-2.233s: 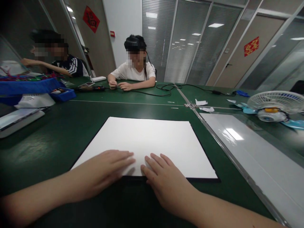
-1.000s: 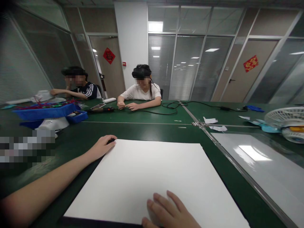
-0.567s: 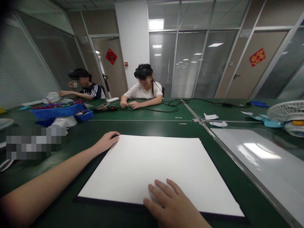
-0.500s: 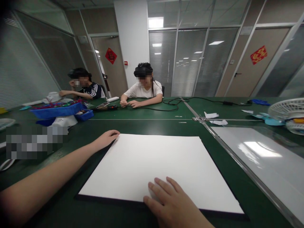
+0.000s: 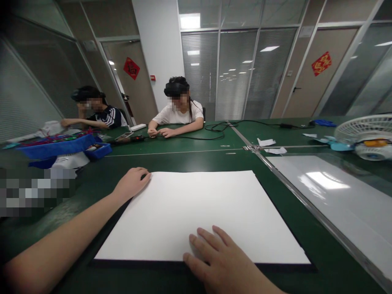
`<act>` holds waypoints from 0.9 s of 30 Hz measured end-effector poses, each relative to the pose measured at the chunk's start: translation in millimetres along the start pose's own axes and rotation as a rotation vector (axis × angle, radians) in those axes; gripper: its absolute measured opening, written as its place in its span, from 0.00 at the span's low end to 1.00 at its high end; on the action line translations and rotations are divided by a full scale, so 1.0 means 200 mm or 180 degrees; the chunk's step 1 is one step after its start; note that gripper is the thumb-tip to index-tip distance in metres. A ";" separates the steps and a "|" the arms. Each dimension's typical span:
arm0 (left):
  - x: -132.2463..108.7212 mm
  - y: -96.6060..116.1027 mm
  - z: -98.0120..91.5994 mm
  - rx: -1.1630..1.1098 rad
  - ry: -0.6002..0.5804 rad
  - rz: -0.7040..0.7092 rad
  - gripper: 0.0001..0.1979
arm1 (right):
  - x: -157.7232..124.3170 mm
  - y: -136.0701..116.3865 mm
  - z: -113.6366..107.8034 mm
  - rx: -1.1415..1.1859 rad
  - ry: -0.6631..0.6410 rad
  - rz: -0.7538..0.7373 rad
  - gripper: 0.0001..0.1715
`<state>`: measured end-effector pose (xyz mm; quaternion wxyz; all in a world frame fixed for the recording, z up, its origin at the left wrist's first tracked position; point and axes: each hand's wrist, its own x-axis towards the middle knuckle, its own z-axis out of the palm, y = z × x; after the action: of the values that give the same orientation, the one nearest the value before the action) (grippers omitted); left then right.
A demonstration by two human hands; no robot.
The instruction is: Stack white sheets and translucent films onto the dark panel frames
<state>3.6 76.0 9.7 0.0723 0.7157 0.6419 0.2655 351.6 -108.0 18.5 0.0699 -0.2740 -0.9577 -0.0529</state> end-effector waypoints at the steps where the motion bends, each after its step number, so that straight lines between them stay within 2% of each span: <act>1: 0.00 -0.01 0.00 -0.0164 0.0029 -0.0047 0.16 | 0.00 0.00 0.00 0.0002 0.0022 0.0009 0.26; 7: 0.03 -0.07 0.02 -0.1003 0.0052 -0.0529 0.20 | -0.01 -0.01 0.02 0.0043 0.0129 -0.0027 0.31; 12: -0.01 -0.03 -0.04 -0.2068 -0.0131 -0.0708 0.26 | -0.01 -0.02 0.00 0.0020 -0.0009 0.0017 0.34; 14: -0.05 0.00 -0.08 -0.2686 -0.0537 -0.0927 0.26 | -0.01 -0.03 -0.02 0.0042 -0.0101 0.0038 0.35; 16: -0.11 0.02 -0.13 -0.3163 -0.1134 -0.1252 0.24 | -0.01 -0.03 -0.03 0.0142 -0.0138 0.0076 0.36; 20: -0.29 0.02 -0.23 -0.3249 -0.1927 -0.1501 0.18 | -0.01 -0.04 -0.04 0.0337 -0.0194 0.0154 0.36; 25: -0.44 -0.01 -0.32 -0.3492 -0.3255 -0.1566 0.19 | -0.01 -0.04 -0.04 0.0377 -0.0335 0.0222 0.36; 26: -0.45 -0.01 -0.33 -0.3500 -0.3393 -0.1564 0.18 | -0.01 -0.04 -0.05 0.0390 -0.0309 0.0213 0.36; 27: -0.46 -0.01 -0.33 -0.3550 -0.3356 -0.1527 0.18 | -0.01 -0.04 -0.05 0.0411 -0.0256 0.0200 0.36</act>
<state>-32.7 -26.8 37.6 0.7677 0.4480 0.4324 0.1514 349.6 -117.2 27.4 0.0505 -0.3008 -0.9521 0.0222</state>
